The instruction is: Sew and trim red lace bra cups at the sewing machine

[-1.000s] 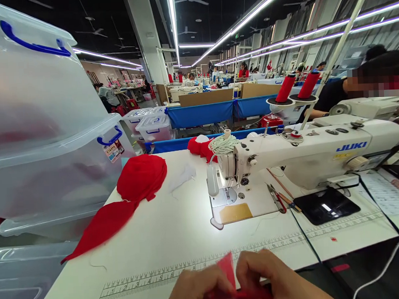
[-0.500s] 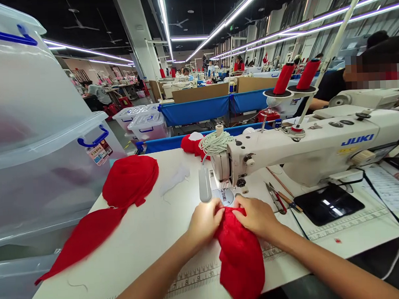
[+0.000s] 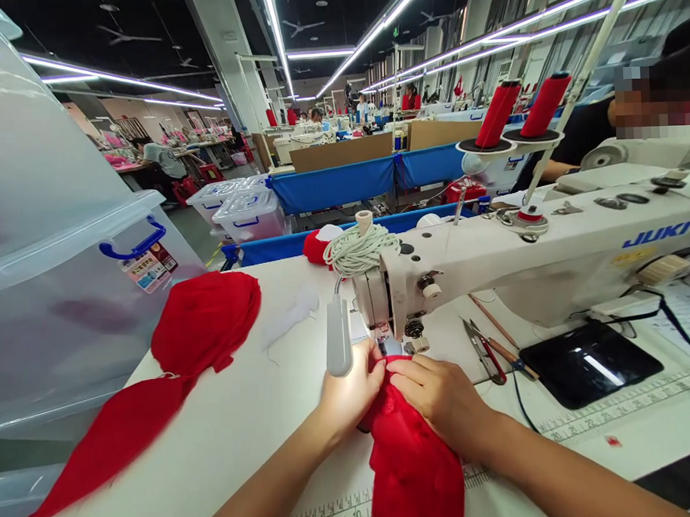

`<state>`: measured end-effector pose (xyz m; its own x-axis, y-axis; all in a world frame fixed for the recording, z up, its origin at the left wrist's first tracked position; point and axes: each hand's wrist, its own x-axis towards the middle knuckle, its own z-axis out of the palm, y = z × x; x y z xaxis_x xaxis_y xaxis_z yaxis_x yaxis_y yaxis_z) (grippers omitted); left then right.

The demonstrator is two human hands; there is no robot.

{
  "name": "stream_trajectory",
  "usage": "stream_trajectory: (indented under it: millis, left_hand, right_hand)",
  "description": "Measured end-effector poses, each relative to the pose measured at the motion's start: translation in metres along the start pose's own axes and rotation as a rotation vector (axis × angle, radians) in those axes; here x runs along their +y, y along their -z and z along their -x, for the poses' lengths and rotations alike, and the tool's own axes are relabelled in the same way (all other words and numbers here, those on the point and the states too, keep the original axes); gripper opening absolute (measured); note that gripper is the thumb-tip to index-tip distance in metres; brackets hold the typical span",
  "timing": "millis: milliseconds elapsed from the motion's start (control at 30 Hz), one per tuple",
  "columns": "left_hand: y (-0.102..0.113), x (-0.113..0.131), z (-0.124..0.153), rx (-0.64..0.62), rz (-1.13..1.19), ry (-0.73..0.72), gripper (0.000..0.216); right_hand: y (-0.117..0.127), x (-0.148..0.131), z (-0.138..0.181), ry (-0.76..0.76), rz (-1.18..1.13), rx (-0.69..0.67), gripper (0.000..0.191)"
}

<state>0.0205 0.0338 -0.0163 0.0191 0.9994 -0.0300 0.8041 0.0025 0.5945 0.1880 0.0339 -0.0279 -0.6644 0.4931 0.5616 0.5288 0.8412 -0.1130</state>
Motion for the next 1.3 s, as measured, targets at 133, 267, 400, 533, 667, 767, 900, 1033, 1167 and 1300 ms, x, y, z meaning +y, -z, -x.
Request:
stream_trajectory:
  millis: [133, 267, 400, 533, 667, 767, 900, 1033, 1167, 1300]
  left_hand:
    - [0.003, -0.009, -0.003, 0.021, -0.012, -0.039, 0.011]
    - [0.013, -0.013, 0.004, 0.116, -0.071, -0.138, 0.019]
    - [0.01, -0.012, 0.025, 0.152, -0.123, -0.309, 0.029]
    - [-0.007, -0.017, 0.042, 0.171, -0.362, -0.556, 0.049]
    - [-0.014, -0.024, 0.044, 0.187, -0.587, -0.654, 0.06]
    - [-0.013, -0.027, 0.042, 0.178, -0.619, -0.658, 0.058]
    - [-0.014, -0.029, 0.041, 0.218, -0.635, -0.682, 0.058]
    - [-0.015, -0.03, 0.04, 0.272, -0.665, -0.711, 0.058]
    - [-0.013, -0.025, 0.038, 0.306, -0.735, -0.736, 0.057]
    - [-0.012, -0.021, 0.038, 0.305, -0.758, -0.735, 0.059]
  right_hand:
    - [-0.002, 0.002, 0.002, -0.016, 0.048, -0.033, 0.02]
    - [0.0, 0.003, 0.003, -0.028, 0.073, -0.087, 0.024]
    - [0.0, 0.004, 0.004, -0.065, 0.053, -0.111, 0.023]
    - [-0.002, 0.005, 0.005, -0.075, 0.018, -0.09, 0.02]
    - [0.0, 0.005, 0.003, -0.069, 0.019, -0.067, 0.025]
    - [0.002, 0.004, 0.002, -0.084, 0.031, -0.059, 0.03]
    - [0.002, 0.004, 0.001, -0.095, 0.031, -0.054, 0.03]
    - [0.0, 0.005, 0.002, -0.089, 0.022, -0.069, 0.03]
    - [-0.001, 0.006, 0.002, -0.105, 0.016, -0.096, 0.03]
    - [-0.002, 0.006, 0.003, -0.107, 0.021, -0.096, 0.029]
